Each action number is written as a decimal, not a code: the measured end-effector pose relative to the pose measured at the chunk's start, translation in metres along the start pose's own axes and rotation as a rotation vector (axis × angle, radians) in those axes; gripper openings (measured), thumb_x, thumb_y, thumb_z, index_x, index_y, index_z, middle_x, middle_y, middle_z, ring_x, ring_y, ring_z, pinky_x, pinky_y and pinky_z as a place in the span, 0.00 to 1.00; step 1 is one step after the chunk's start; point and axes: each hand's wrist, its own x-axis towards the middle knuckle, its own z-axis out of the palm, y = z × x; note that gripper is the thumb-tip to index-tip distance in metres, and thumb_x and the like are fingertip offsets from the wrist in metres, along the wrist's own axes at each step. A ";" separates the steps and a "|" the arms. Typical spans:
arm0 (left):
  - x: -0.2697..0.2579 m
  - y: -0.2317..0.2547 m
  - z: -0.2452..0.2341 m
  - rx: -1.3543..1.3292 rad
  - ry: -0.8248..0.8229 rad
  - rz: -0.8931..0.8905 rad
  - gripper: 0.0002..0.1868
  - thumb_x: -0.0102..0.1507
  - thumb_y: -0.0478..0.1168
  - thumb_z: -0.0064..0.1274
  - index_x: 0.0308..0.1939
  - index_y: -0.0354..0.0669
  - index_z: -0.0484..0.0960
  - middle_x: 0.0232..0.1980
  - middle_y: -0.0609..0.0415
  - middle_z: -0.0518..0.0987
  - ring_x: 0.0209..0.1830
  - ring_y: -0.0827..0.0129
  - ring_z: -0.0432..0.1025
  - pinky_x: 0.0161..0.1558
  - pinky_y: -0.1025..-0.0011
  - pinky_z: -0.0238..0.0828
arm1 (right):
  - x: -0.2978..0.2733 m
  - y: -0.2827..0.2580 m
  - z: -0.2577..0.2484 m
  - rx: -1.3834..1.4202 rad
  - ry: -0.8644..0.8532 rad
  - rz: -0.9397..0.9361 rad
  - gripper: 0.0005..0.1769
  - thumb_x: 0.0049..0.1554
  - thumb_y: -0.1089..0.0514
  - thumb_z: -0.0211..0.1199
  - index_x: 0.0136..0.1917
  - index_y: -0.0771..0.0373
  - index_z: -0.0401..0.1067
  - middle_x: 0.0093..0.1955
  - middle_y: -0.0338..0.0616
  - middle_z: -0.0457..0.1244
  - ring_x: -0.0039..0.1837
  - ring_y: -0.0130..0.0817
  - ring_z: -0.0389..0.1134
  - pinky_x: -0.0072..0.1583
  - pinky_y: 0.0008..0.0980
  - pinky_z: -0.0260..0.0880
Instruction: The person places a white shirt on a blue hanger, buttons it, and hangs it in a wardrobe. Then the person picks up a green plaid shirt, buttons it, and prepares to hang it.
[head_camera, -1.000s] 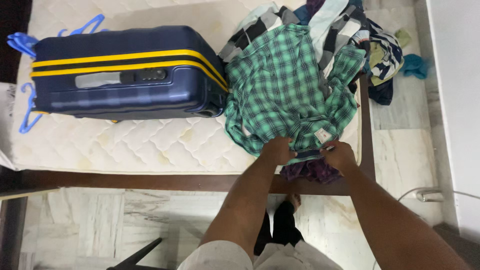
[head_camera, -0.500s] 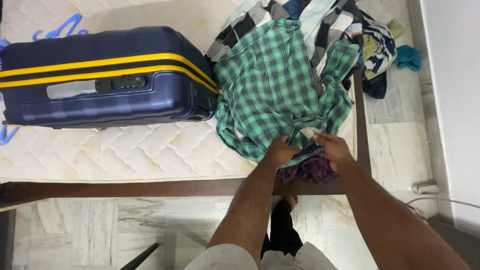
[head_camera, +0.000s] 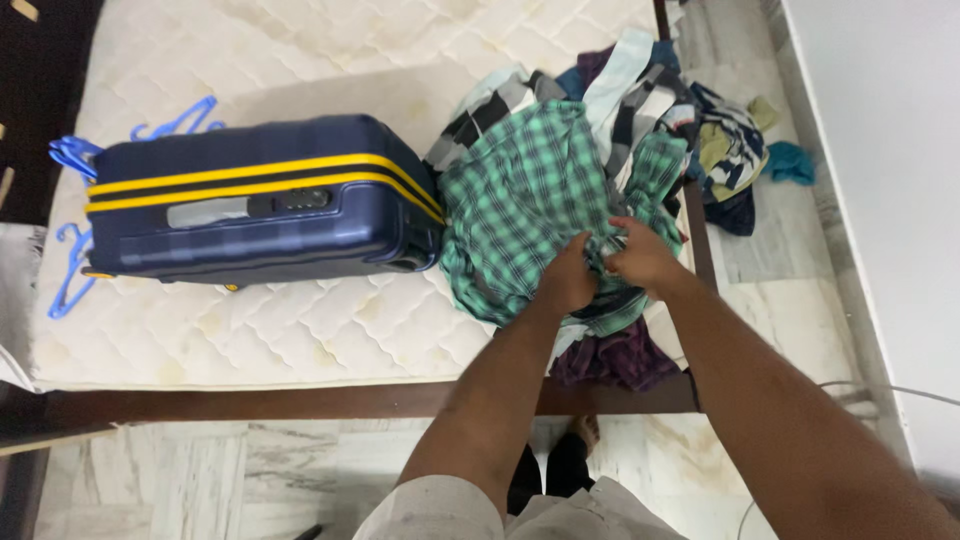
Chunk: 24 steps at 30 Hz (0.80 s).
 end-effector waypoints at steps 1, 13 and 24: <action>0.001 0.006 -0.010 0.037 0.039 0.060 0.44 0.58 0.31 0.56 0.78 0.50 0.58 0.72 0.35 0.68 0.72 0.43 0.64 0.68 0.55 0.65 | -0.004 -0.014 -0.004 -0.070 -0.018 -0.058 0.48 0.46 0.70 0.67 0.78 0.60 0.57 0.64 0.55 0.62 0.59 0.47 0.68 0.56 0.41 0.69; 0.025 0.095 -0.127 0.057 0.232 0.405 0.52 0.48 0.45 0.71 0.74 0.61 0.62 0.71 0.46 0.71 0.74 0.46 0.63 0.74 0.50 0.56 | -0.037 -0.141 -0.062 -0.387 -0.124 -0.620 0.52 0.42 0.70 0.63 0.79 0.60 0.55 0.54 0.53 0.71 0.54 0.47 0.72 0.54 0.38 0.69; 0.021 0.173 -0.186 -0.019 0.741 0.497 0.18 0.61 0.46 0.58 0.50 0.39 0.84 0.46 0.36 0.84 0.48 0.45 0.79 0.51 0.57 0.75 | -0.064 -0.176 -0.082 -0.283 0.543 -1.090 0.48 0.38 0.63 0.81 0.69 0.66 0.63 0.54 0.55 0.68 0.55 0.46 0.71 0.57 0.40 0.70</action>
